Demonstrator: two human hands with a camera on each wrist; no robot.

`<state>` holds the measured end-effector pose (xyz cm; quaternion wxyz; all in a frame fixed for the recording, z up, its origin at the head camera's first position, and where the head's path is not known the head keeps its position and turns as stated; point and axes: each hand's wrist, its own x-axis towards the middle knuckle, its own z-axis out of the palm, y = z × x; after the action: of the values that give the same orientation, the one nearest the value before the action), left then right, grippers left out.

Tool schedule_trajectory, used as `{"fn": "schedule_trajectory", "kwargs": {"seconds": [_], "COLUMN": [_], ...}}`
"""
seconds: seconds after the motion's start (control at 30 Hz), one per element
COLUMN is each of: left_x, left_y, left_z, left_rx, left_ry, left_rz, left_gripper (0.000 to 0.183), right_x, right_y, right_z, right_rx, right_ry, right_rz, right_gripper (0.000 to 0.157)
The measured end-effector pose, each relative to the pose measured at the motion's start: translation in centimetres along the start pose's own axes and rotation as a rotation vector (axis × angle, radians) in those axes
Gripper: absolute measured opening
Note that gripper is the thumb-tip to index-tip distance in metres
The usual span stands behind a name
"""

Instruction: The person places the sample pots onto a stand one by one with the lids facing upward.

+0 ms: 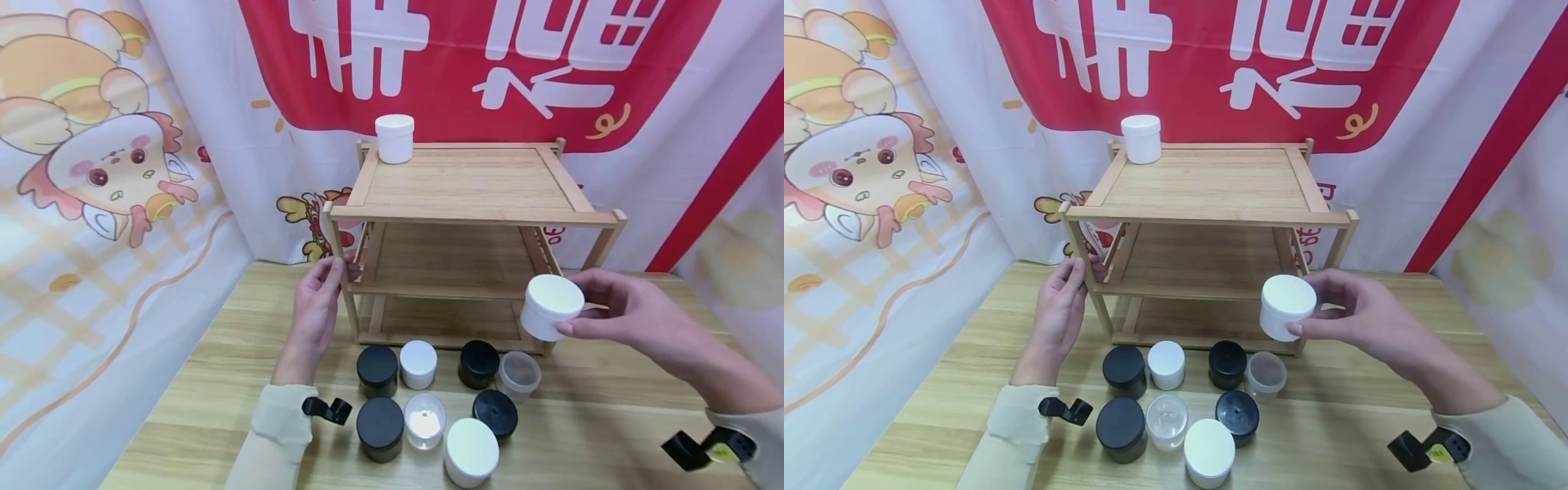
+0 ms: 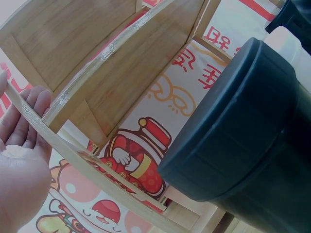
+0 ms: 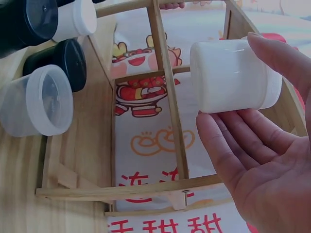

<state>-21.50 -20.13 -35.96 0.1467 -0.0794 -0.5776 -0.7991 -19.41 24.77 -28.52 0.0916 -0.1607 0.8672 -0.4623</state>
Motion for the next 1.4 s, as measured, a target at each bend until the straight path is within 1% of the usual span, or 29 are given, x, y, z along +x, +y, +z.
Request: {"fn": "schedule_trajectory", "kwargs": {"seconds": [0.1, 0.13, 0.3, 0.37, 0.57, 0.73, 0.87, 1.1, 1.4], "left_x": [0.0, 0.0, -0.1, -0.2, -0.1, 0.0, 0.0, 0.1, 0.0], "left_y": [-0.1, -0.1, 0.1, 0.1, 0.1, 0.1, 0.2, 0.1, 0.2], "left_z": [0.0, -0.1, -0.2, -0.1, -0.1, -0.2, -0.2, -0.2, -0.1], "left_rx": [0.0, 0.001, -0.007, -0.016, -0.038, -0.035, -0.037, -0.039, -0.049], "left_ry": [-0.003, -0.002, 0.006, 0.006, 0.002, 0.011, 0.003, 0.009, 0.01], "left_rz": [-0.004, -0.006, -0.027, -0.039, -0.052, -0.052, -0.05, -0.048, -0.05], "left_gripper": [0.017, 0.021, 0.018, 0.015, 0.016, 0.016, 0.015, 0.015, 0.015], "right_x": [-0.1, -0.2, -0.2, -0.1, 0.2, 0.5, 0.7, 1.0, 1.3], "right_y": [-0.5, -0.6, -1.6, -2.0, -3.4, -4.6, -5.4, -6.4, -7.1], "right_z": [-0.2, -0.3, -0.6, -0.7, -0.8, -1.0, -1.3, -1.6, -1.6], "right_rx": [0.006, 0.012, 0.025, 0.012, -0.026, -0.034, -0.041, -0.059, -0.091], "right_ry": [0.009, 0.012, 0.016, 0.017, 0.032, 0.038, 0.039, 0.05, 0.057], "right_rz": [-0.001, -0.005, -0.019, -0.012, -0.018, -0.035, -0.04, -0.051, -0.031], "right_gripper": [0.057, 0.055, 0.051, 0.052, 0.056, 0.053, 0.052, 0.053, 0.061]}}
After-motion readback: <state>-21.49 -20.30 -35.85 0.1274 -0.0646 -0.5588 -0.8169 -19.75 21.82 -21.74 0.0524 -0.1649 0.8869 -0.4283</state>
